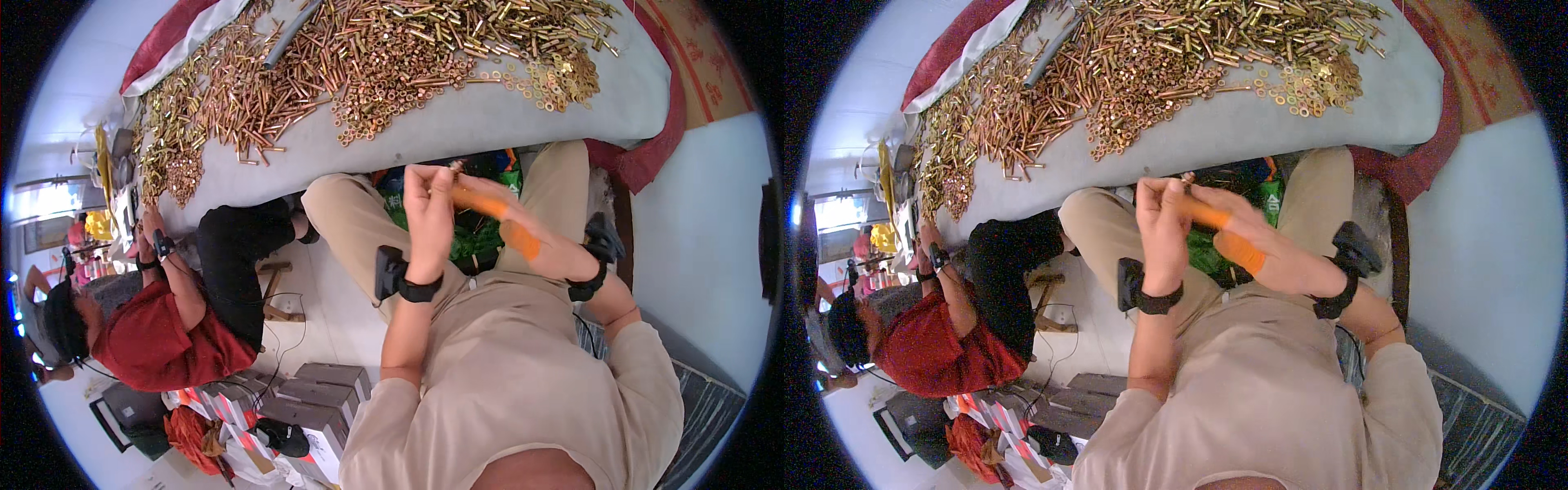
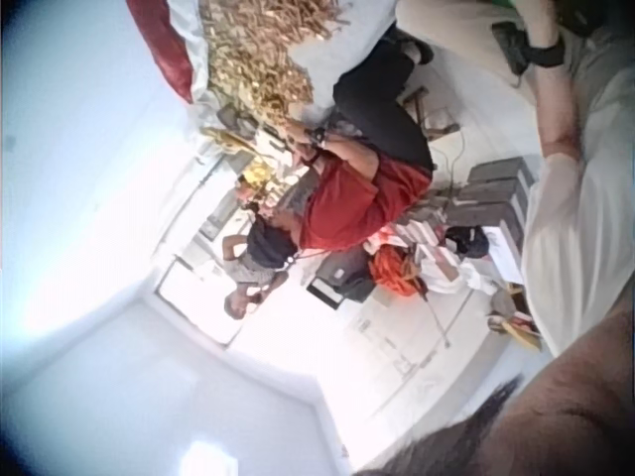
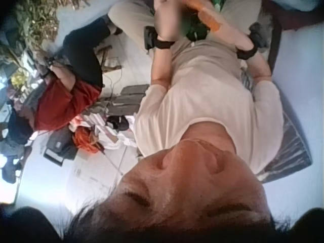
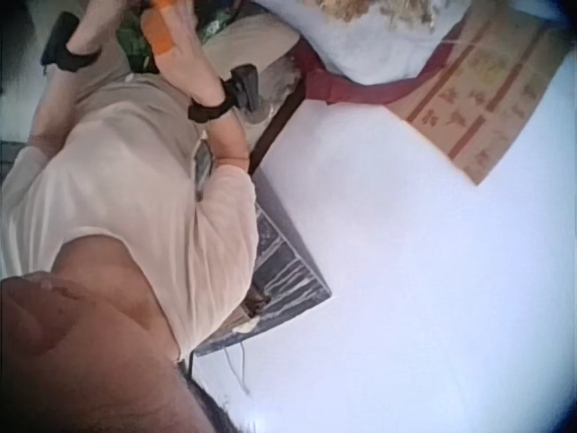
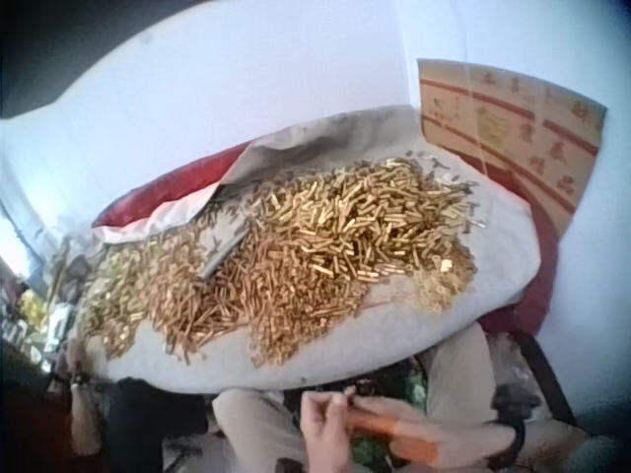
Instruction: Assembling washers and nuts onto bolts.
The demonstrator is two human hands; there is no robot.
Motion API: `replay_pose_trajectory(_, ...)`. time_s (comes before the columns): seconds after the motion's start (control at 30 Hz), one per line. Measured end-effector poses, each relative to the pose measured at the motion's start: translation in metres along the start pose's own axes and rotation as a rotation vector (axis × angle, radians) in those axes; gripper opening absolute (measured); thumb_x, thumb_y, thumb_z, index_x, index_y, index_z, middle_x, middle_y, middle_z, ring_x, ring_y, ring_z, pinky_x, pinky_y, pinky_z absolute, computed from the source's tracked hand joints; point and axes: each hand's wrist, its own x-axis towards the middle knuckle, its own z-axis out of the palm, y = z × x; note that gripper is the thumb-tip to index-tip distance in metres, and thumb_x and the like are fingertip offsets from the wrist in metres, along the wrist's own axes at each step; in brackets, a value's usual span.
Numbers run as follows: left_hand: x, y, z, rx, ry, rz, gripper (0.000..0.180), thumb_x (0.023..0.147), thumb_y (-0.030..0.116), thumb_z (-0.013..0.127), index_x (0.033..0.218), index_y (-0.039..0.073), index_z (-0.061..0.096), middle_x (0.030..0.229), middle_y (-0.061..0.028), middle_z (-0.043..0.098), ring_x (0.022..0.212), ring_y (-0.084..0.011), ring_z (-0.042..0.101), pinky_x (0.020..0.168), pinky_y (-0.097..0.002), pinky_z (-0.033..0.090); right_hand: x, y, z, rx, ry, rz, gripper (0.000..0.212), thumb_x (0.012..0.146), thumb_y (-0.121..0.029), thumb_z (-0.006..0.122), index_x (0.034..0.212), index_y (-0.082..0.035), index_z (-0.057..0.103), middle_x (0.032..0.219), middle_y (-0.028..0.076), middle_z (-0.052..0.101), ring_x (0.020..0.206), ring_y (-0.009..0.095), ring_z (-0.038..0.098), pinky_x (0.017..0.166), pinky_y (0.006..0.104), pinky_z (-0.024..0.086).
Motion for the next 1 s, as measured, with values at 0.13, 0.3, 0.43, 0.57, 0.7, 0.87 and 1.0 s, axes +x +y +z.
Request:
replay_pose_trajectory(0.13, -0.002, 0.009, -0.009, -0.310, -0.178, -0.230, 0.015, 0.091, 0.018, 0.049, 0.081, 0.010, 0.042, 0.059, 0.0058, 0.035, 0.046, -0.0012, 0.027, 0.039, -0.0172, 0.022, 0.018, -0.003, -0.005, -0.427, 0.368, -0.045, 0.033, 0.082, -0.010, 0.056, 0.113, -0.003, 0.050, 0.116, 0.014, 0.047, 0.110, 0.032, 0.042, 0.089, 0.0377, 0.036)
replay_pose_trajectory(0.3, -0.005, 0.008, -0.006, -0.272, -0.294, -0.320, 0.017, 0.090, 0.019, 0.051, 0.080, 0.011, 0.040, 0.060, 0.0057, 0.033, 0.046, -0.0019, 0.025, 0.039, -0.0172, 0.021, 0.024, 0.027, -0.001, -0.561, 0.386, -0.118, 0.011, 0.080, -0.009, 0.057, 0.085, -0.001, 0.051, 0.079, 0.015, 0.053, 0.071, 0.035, 0.050, 0.065, 0.0363, 0.043)
replay_pose_trajectory(0.43, -0.004, -0.001, -0.008, 0.034, -0.382, -0.144, 0.015, 0.091, 0.020, 0.049, 0.085, 0.009, 0.043, 0.065, 0.0055, 0.039, 0.052, -0.0015, 0.033, 0.044, -0.0171, 0.026, 0.017, 0.037, -0.009, -0.190, 0.209, 0.233, 0.015, 0.087, -0.015, 0.049, 0.079, -0.003, 0.050, 0.064, 0.009, 0.052, 0.056, 0.027, 0.050, 0.053, 0.0319, 0.041)
replay_pose_trajectory(0.57, 0.004, -0.009, -0.015, 0.150, -0.389, -0.124, 0.015, 0.090, 0.020, 0.050, 0.088, 0.006, 0.047, 0.068, 0.0016, 0.042, 0.058, -0.0069, 0.040, 0.050, -0.0204, 0.034, 0.021, 0.039, -0.009, 0.239, 0.146, 0.529, 0.032, 0.093, -0.025, 0.040, 0.069, -0.005, 0.048, 0.055, 0.001, 0.048, 0.048, 0.011, 0.046, 0.046, 0.0237, 0.035)
replay_pose_trajectory(0.7, 0.033, -0.004, -0.034, 0.664, -0.205, 0.313, 0.020, 0.086, 0.018, 0.053, 0.093, -0.001, 0.052, 0.085, -0.0171, 0.047, 0.081, -0.0315, 0.049, 0.073, -0.0358, 0.041, 0.018, 0.052, -0.011, 0.072, 0.188, 0.603, 0.035, 0.093, -0.024, 0.038, 0.066, -0.004, 0.048, 0.057, 0.001, 0.049, 0.051, 0.008, 0.046, 0.048, 0.0224, 0.036)
replay_pose_trajectory(0.87, 0.121, 0.023, -0.086, 0.699, 0.081, 0.179, 0.015, 0.084, 0.014, 0.054, 0.090, 0.000, 0.054, 0.081, -0.0184, 0.057, 0.072, -0.0323, 0.056, 0.061, -0.0377, 0.044, 0.005, 0.069, -0.020, 0.043, 0.258, 0.581, 0.038, 0.094, -0.028, 0.040, 0.071, -0.001, 0.054, 0.060, 0.003, 0.053, 0.053, 0.010, 0.050, 0.051, 0.0251, 0.040)
replay_pose_trajectory(1.0, 0.173, 0.020, -0.124, 1.243, 0.261, 0.334, 0.016, 0.079, 0.008, 0.053, 0.094, 0.004, 0.054, 0.087, -0.0176, 0.055, 0.074, -0.0336, 0.058, 0.060, -0.0412, 0.046, 0.006, 0.065, -0.020, -0.011, 0.258, 0.592, 0.037, 0.094, -0.028, 0.040, 0.071, -0.001, 0.054, 0.061, 0.003, 0.053, 0.054, 0.010, 0.050, 0.053, 0.0244, 0.040)
